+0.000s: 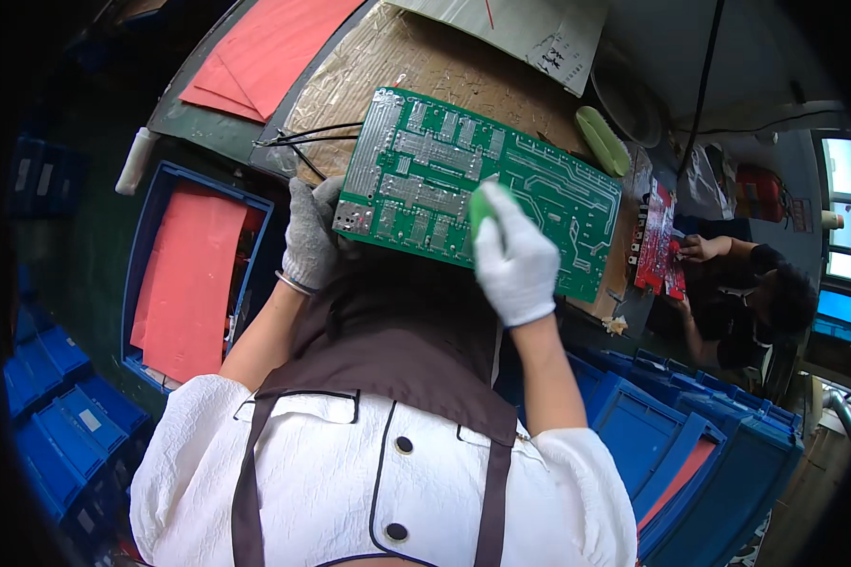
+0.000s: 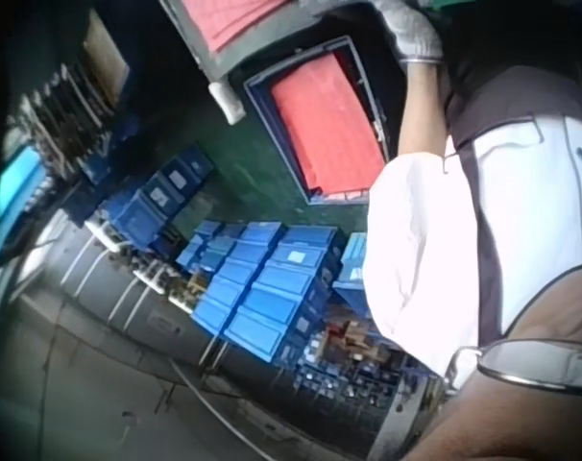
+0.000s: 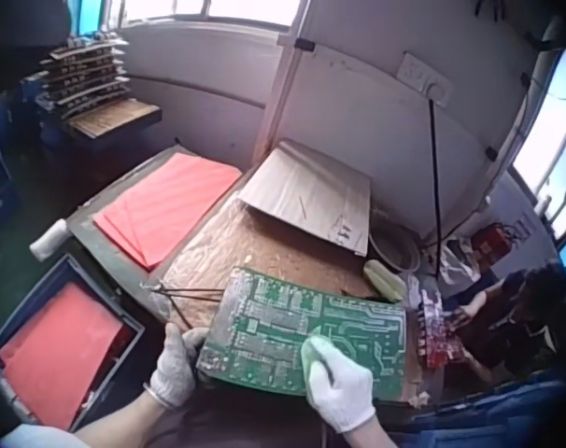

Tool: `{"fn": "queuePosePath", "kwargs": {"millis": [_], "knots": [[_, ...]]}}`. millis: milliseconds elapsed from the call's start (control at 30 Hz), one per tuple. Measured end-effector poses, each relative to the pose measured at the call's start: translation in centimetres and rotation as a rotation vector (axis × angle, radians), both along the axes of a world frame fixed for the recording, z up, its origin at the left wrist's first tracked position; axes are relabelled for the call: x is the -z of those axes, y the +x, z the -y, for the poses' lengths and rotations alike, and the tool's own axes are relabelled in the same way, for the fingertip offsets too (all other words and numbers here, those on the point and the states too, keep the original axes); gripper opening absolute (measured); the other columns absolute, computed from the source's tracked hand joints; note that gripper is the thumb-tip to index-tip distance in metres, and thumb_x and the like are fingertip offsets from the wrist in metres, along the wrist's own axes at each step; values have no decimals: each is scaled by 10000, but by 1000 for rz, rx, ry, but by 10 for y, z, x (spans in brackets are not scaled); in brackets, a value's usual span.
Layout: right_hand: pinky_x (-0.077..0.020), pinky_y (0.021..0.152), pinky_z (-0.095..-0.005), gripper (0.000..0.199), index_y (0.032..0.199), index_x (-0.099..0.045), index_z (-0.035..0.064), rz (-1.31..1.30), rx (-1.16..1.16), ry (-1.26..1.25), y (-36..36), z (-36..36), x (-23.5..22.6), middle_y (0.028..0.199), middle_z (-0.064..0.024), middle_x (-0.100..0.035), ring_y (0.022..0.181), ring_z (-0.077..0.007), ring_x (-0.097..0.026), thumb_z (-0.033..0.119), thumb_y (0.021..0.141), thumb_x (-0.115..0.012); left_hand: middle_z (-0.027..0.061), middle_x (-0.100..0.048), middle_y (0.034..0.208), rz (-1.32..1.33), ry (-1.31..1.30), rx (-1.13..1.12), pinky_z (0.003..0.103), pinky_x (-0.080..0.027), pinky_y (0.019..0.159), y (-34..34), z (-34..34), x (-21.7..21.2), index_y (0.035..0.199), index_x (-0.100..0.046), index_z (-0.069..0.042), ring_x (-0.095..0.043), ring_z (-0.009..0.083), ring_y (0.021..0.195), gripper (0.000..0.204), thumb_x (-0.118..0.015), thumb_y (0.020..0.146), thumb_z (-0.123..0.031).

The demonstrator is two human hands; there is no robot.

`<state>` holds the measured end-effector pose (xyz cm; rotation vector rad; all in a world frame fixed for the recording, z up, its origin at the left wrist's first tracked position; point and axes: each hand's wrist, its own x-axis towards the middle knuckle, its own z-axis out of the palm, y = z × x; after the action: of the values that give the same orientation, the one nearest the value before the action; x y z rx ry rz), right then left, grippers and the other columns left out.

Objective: Scrubbing a printed circuit board with a sponge to clean it and inspecting the components.

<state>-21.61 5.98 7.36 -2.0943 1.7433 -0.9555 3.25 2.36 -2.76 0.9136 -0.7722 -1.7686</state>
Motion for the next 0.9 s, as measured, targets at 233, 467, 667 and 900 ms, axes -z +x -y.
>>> {"fn": "queuePosePath", "kwargs": {"millis": [233,467,667,900], "knots": [[-603,764,-381,316,1256,-679,69,-91,-53,29,43,78,-10,1051,-226,-725,858,-347,-742,111,957,-587,116,-698,1144,-91,28,87,328,-529,895,5,5,3,1324,-575,0,-663,202,1020,985,-181,955,-824],[-593,783,-378,337,1226,-704,96,-94,-267,16,94,40,-5,985,-213,-731,820,-329,-736,97,891,-664,112,-703,1119,-128,85,-49,304,-529,839,-4,6,8,1353,-556,11,-668,187,957,974,-173,975,-801],[-598,856,-391,322,1244,-681,57,-39,-89,-19,42,34,0,1054,-211,-735,912,-329,-749,99,934,-608,62,-715,984,236,-286,-186,291,-539,701,-19,4,12,1373,-555,31,-680,157,831,879,-301,1013,-729],[-597,805,-435,312,1214,-702,90,-158,74,7,46,121,-17,980,-221,-727,874,-368,-732,206,952,-581,61,-715,850,331,-345,-147,293,-528,732,-22,5,1,1376,-545,42,-656,135,786,822,-389,1020,-682]]}}
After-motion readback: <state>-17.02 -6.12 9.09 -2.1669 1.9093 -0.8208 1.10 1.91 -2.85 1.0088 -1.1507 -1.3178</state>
